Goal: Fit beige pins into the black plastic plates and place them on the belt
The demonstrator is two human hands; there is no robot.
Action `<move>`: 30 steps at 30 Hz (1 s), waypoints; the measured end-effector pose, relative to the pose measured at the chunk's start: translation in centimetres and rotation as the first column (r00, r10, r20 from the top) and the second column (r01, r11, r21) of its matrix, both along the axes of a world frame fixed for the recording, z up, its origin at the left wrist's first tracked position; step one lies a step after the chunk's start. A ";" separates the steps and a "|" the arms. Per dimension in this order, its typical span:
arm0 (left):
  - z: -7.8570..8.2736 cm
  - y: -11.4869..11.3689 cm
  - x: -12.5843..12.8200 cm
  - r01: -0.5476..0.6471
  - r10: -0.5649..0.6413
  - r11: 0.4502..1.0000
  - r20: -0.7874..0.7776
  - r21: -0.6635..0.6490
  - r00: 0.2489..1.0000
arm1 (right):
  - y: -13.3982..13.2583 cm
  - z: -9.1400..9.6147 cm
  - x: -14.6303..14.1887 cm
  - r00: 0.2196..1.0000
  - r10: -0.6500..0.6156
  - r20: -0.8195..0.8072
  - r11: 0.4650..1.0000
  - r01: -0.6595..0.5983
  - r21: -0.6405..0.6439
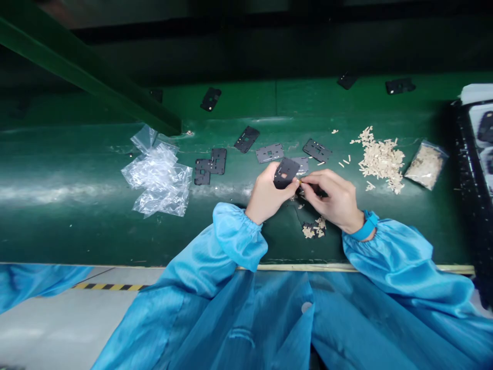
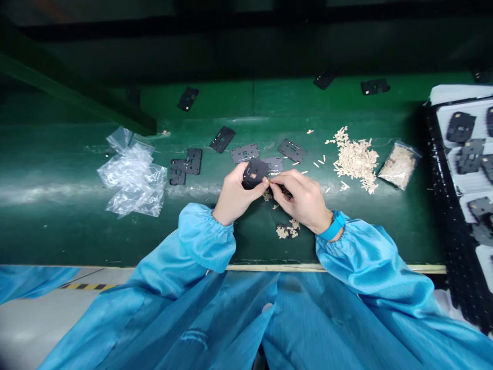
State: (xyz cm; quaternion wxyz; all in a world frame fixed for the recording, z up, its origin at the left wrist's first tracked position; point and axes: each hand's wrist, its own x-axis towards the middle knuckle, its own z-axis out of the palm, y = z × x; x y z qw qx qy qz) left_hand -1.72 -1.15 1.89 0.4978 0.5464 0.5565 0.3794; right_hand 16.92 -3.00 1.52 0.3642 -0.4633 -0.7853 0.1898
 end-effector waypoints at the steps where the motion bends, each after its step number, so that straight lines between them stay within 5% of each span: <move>1: 0.0 -0.1 0.1 -0.007 0.007 1.000 -0.015 0.007 1.000 | -0.1 -0.1 -0.1 1.000 -0.004 0.006 1.000 0.004 0.005; 7: 0.0 -0.4 0.0 0.027 -0.027 1.000 -0.024 0.013 0.999 | 0.1 0.1 -0.1 0.997 -0.063 -0.035 0.997 0.061 -0.055; 12: 0.3 -0.3 -0.5 0.005 -0.002 0.996 -0.035 0.092 0.999 | 1.5 0.1 1.2 0.967 -0.254 -0.027 0.964 0.250 -0.095; 16: 0.4 -0.4 -0.7 -0.033 0.038 0.993 -0.035 0.111 0.999 | 1.6 0.4 1.5 0.987 -0.160 0.012 0.976 0.160 -0.148; 22: 0.3 -0.5 -0.1 -0.027 0.028 0.998 -0.024 0.062 0.999 | 0.1 0.4 0.5 0.999 -0.007 -0.033 0.999 0.008 0.051; 30: 0.4 -0.6 0.1 -0.013 0.014 0.999 -0.007 0.038 1.000 | -0.4 -0.6 -0.3 1.000 -0.025 0.006 0.992 0.024 0.126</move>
